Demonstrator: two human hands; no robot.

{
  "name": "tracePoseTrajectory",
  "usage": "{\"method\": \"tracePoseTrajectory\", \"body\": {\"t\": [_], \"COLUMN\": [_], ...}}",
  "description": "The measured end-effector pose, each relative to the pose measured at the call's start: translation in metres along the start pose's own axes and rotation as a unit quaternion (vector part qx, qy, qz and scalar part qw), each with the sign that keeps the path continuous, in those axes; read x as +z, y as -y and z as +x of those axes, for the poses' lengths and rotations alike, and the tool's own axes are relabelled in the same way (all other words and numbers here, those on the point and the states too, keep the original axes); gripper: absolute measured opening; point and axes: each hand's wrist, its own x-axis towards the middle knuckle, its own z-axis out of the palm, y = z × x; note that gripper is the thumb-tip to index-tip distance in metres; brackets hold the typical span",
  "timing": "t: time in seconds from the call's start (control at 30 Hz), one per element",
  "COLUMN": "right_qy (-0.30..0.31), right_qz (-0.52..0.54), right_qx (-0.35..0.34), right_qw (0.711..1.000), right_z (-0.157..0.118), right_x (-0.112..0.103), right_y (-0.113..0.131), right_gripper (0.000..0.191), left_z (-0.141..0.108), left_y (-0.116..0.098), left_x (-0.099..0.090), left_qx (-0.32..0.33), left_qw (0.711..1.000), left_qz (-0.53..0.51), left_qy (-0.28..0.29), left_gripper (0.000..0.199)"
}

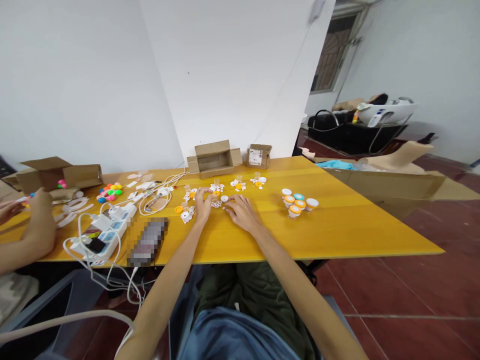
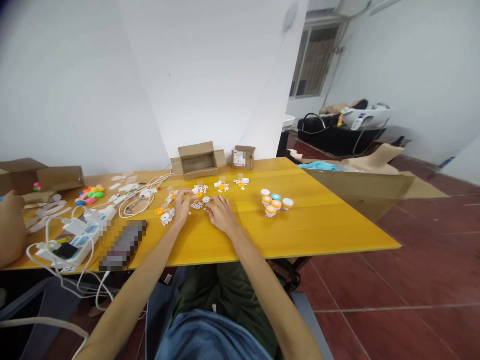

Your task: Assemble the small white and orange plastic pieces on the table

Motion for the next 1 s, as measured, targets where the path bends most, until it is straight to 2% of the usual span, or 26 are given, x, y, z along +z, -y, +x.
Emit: {"method": "tracePoseTrajectory", "body": {"t": [0.13, 0.33, 0.5, 0.6, 0.83, 1.0], "right_qy": [0.02, 0.021, 0.032, 0.039, 0.063, 0.046], "right_qz": [-0.009, -0.033, -0.026, -0.029, -0.054, -0.057], "right_qx": [-0.026, -0.017, -0.115, -0.149, -0.113, -0.102], "right_qw": [0.999, 0.999, 0.993, 0.988, 0.99, 0.992], "right_z": [-0.001, -0.002, -0.003, -0.003, -0.001, -0.002], "right_x": [-0.003, -0.006, -0.004, 0.001, 0.009, 0.005], "right_y": [0.004, 0.009, 0.022, 0.03, 0.032, 0.031], "right_gripper": [0.02, 0.017, 0.022, 0.024, 0.03, 0.028], "left_z": [0.002, 0.003, 0.004, 0.004, 0.004, 0.004], "left_y": [0.005, 0.009, 0.008, 0.01, 0.016, 0.017], "left_x": [0.001, 0.003, 0.002, 0.002, 0.003, 0.004], "left_qx": [-0.027, -0.06, -0.1, -0.098, -0.084, -0.081], "left_qw": [0.999, 0.993, 0.986, 0.987, 0.991, 0.992], "left_qz": [-0.043, -0.093, -0.127, -0.125, -0.1, -0.097], "left_qy": [-0.014, -0.025, -0.036, -0.034, -0.018, -0.011], "left_gripper": [0.017, 0.017, 0.019, 0.019, 0.019, 0.02]}}
